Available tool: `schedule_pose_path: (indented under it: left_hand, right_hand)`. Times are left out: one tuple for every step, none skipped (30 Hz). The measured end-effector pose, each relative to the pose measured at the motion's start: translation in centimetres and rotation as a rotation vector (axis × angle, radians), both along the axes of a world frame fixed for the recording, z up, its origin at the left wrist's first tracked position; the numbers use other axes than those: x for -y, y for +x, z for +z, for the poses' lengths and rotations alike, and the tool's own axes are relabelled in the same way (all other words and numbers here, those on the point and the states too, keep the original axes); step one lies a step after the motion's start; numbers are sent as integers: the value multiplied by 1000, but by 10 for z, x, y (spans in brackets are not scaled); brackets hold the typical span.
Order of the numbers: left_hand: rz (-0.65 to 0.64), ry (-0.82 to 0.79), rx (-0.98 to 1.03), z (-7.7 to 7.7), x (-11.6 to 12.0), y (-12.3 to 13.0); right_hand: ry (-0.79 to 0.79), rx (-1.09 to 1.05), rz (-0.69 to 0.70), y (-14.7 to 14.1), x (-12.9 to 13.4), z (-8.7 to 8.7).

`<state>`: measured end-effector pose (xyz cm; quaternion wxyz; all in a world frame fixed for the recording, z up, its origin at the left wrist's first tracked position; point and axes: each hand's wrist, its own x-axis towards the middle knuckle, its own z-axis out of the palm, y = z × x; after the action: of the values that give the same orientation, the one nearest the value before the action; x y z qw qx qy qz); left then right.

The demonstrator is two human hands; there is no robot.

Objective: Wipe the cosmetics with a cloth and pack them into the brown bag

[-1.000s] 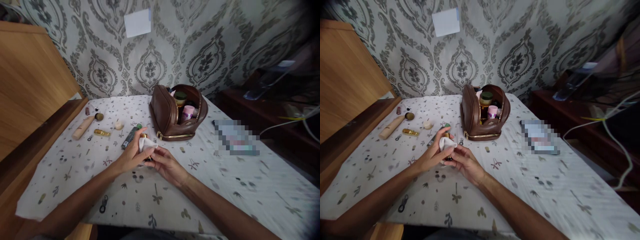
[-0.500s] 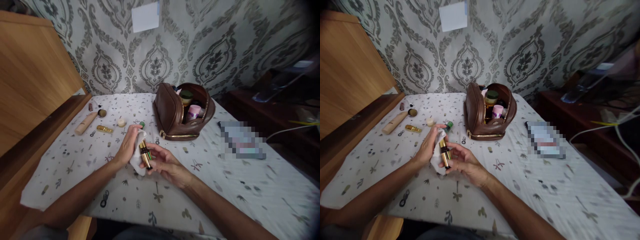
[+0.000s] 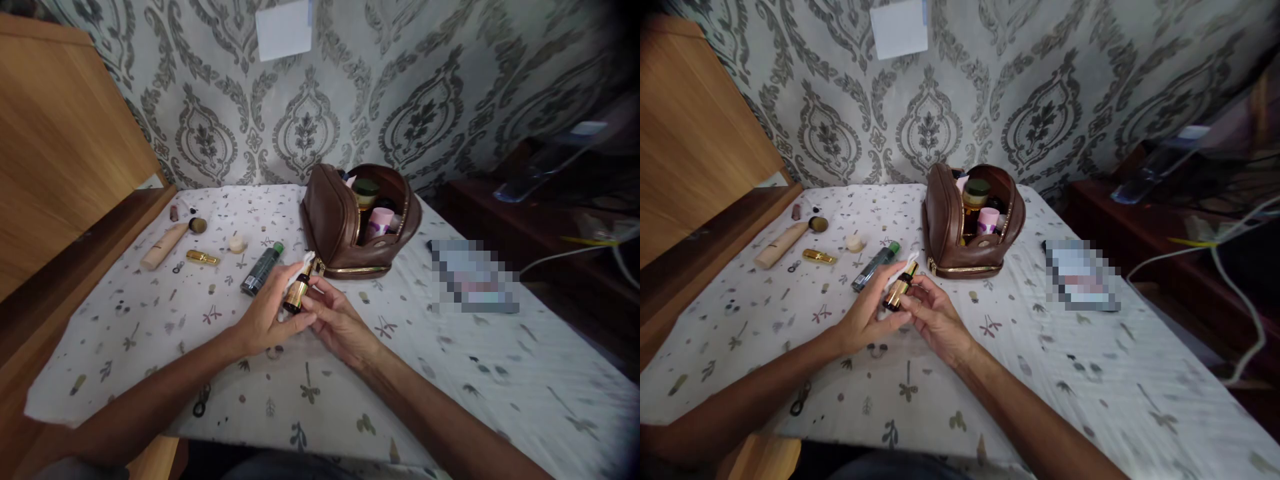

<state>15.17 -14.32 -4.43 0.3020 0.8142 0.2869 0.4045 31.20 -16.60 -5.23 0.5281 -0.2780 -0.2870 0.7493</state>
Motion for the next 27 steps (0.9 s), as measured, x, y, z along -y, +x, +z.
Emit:
schedule_pose_path:
  left_hand:
    - [-25,46,-19,-1,-1,0]
    - [-37,71,-30,-2,-2,0]
    - [-36,81,-34,-2,-2,0]
    - [-27,75,-34,-1,-3,-1]
    - [-12,60,-30,-1,-4,-2]
    - [4,40,-23,0,-4,-2]
    - [21,16,-12,1,-5,-3]
    - [37,-10,2,1,-5,-4]
    - [54,-36,22,2,-6,-5]
    - [67,-66,42,2,-6,-5]
    - [78,-96,63,2,-6,-5]
    - [88,-128,82,2,-6,-5]
    - [99,-161,98,2,-6,-5]
    - [109,-197,114,2,-5,-5]
    - [120,-237,134,3,-5,-4]
    - [135,-282,162,4,-4,-4]
    - [154,-333,200,5,-4,-3]
    - [170,-399,242,7,-3,-2]
    - [181,-476,291,8,-3,-1]
    - [185,-562,344,10,-2,1]
    - [184,-652,402,12,-2,2]
    - [176,-741,464,13,-2,3]
    - [160,-823,528,14,-2,5]
    - [145,-897,592,15,-2,7]
    - [135,-965,646,15,-1,9]
    - [124,-1031,683,15,-1,11]
    - [106,-1092,702,15,-1,13]
  right_hand:
    - [-7,1,-23,1,0,1]
    - [-10,7,-37,2,-1,2]
    - [-8,18,-40,3,-1,2]
    - [-4,33,-36,4,-2,2]
    - [1,51,-29,5,-2,3]
    - [6,69,-19,6,-3,3]
    - [7,82,-12,7,-4,4]
    - [4,88,-10,8,-4,4]
    - [-3,87,-19,9,-5,5]
    - [-11,80,-41,10,-6,6]
    - [-19,72,-73,11,-7,7]
    - [-23,69,-108,11,-7,9]
    - [-24,73,-140,12,-8,10]
    - [-22,84,-165,13,-8,11]
    - [-17,103,-182,13,-8,12]
    - [-6,131,-194,14,-7,12]
    - [12,166,-206,14,-7,12]
    - [42,206,-228,14,-6,12]
    - [86,252,-260,15,-6,12]
    - [145,308,-295,15,-5,11]
    - [215,371,-330,15,-4,10]
    - [295,438,-365,16,-4,9]
    - [380,509,-402,17,-3,9]
    - [474,582,-440,18,-2,8]
    - [577,652,-477,19,-1,8]
    - [683,719,-515,21,0,9]
    - [785,781,-549,23,1,11]
